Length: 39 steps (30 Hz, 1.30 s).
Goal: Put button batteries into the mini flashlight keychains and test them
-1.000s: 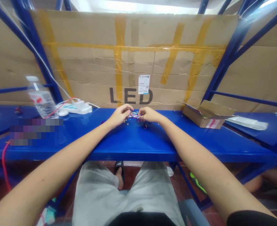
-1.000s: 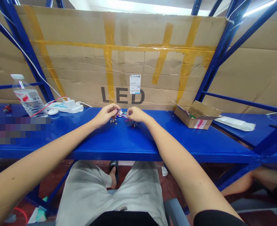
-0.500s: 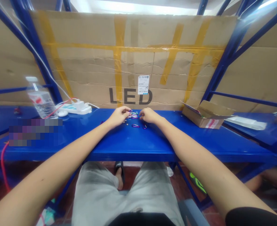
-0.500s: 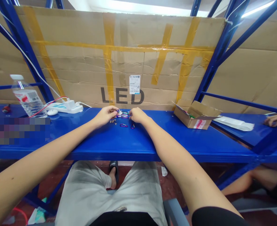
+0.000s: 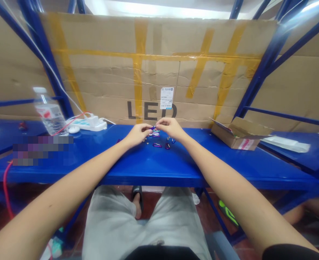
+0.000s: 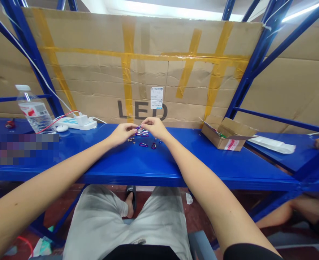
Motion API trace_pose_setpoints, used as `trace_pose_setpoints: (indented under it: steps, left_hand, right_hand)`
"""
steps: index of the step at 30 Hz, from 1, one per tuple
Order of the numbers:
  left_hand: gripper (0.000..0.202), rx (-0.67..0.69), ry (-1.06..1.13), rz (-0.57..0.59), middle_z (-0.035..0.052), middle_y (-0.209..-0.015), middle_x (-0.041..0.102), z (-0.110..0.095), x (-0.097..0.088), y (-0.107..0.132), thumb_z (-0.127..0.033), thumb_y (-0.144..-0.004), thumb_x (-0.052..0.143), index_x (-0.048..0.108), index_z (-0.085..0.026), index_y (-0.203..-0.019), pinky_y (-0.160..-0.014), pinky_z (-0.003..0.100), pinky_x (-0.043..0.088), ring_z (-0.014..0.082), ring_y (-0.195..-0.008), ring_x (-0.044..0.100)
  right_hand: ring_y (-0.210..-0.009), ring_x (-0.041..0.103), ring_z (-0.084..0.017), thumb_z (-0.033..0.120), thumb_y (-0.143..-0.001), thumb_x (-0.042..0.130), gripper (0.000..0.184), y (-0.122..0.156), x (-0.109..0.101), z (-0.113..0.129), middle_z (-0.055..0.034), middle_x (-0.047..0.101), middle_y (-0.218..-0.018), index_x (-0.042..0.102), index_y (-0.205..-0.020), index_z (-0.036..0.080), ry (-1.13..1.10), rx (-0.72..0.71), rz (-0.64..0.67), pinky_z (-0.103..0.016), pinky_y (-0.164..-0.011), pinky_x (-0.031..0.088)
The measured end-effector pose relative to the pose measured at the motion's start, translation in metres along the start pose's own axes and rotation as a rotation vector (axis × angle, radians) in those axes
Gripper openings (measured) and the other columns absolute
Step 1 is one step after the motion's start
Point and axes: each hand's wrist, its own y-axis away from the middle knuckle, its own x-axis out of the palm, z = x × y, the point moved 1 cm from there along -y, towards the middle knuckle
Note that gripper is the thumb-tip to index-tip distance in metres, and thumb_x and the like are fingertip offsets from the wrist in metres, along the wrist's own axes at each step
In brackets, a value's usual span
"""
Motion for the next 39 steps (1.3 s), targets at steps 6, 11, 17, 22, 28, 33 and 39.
trace_pose_setpoints:
  steps: [6,11,17,22,28,33,39]
  left_hand:
    - [0.024,0.065,-0.062,0.008,0.0084,-0.093,0.077,0.003,-0.001,0.000,-0.029,-0.089,0.061,0.075,-0.013,-0.100,-0.080,0.035,0.050,0.0210,-0.083,0.068]
    - [0.023,0.136,-0.142,-0.004,0.0070,-0.089,0.076,0.001,-0.001,0.003,-0.032,-0.091,0.059,0.074,-0.015,-0.095,-0.081,0.035,0.051,0.0213,-0.083,0.068]
    - [0.019,0.230,-0.233,0.008,0.0069,-0.098,0.077,-0.007,0.001,0.012,-0.028,-0.091,0.060,0.074,-0.017,-0.097,-0.088,0.036,0.050,0.0229,-0.092,0.069]
    - [0.019,0.327,-0.353,0.013,0.0070,-0.096,0.076,-0.011,0.005,0.017,-0.029,-0.093,0.059,0.073,-0.017,-0.096,-0.082,0.033,0.050,0.0225,-0.088,0.068]
    - [0.016,0.516,-0.485,-0.010,0.0099,-0.099,0.073,-0.009,0.010,0.021,-0.022,-0.096,0.053,0.069,-0.016,-0.100,-0.086,0.035,0.050,0.0219,-0.092,0.067]
    - [0.020,0.645,-0.578,0.016,0.0124,-0.098,0.069,-0.011,0.011,0.023,-0.021,-0.099,0.047,0.065,-0.016,-0.103,-0.085,0.037,0.049,0.0232,-0.092,0.062]
    - [0.024,0.714,-0.697,0.057,0.0124,-0.095,0.066,-0.016,0.011,0.023,-0.019,-0.101,0.040,0.064,-0.017,-0.106,-0.087,0.039,0.047,0.0237,-0.091,0.058]
  right_hand:
    - [-0.081,0.068,-0.018,0.019,-0.078,0.067,0.005,0.000,0.005,-0.002,-0.0058,0.075,-0.081,0.069,-0.081,0.015,0.054,0.037,0.011,-0.030,-0.078,0.053]
    - [-0.081,0.066,-0.017,0.021,-0.083,0.064,0.009,0.002,0.004,-0.001,-0.0054,0.075,-0.084,0.070,-0.086,0.014,0.226,0.008,0.077,-0.028,-0.076,0.049]
    - [-0.077,0.062,-0.015,0.014,-0.089,0.053,0.019,0.009,0.003,0.011,-0.0051,0.073,-0.082,0.070,-0.081,0.015,0.538,-0.133,0.190,-0.025,-0.075,0.043]
    - [-0.065,0.054,-0.013,0.007,-0.082,0.049,0.023,0.014,0.002,0.018,-0.0019,0.064,-0.065,0.062,-0.066,0.015,0.620,-0.166,0.268,-0.024,-0.067,0.038]
    - [-0.053,0.050,-0.012,0.018,-0.082,0.055,0.021,0.012,0.002,0.017,0.0019,0.056,-0.052,0.053,-0.061,0.018,0.342,0.098,0.298,-0.024,-0.058,0.037]
    - [-0.044,0.038,-0.010,0.011,-0.072,0.056,0.014,0.014,0.003,0.017,0.0030,0.049,-0.047,0.054,-0.060,0.017,-0.030,0.370,0.304,-0.023,-0.047,0.026]
    - [-0.042,0.021,-0.010,0.008,-0.075,0.049,0.017,0.013,0.001,0.016,0.0048,0.031,-0.043,0.051,-0.061,0.017,-0.298,0.652,0.394,-0.022,-0.045,0.018]
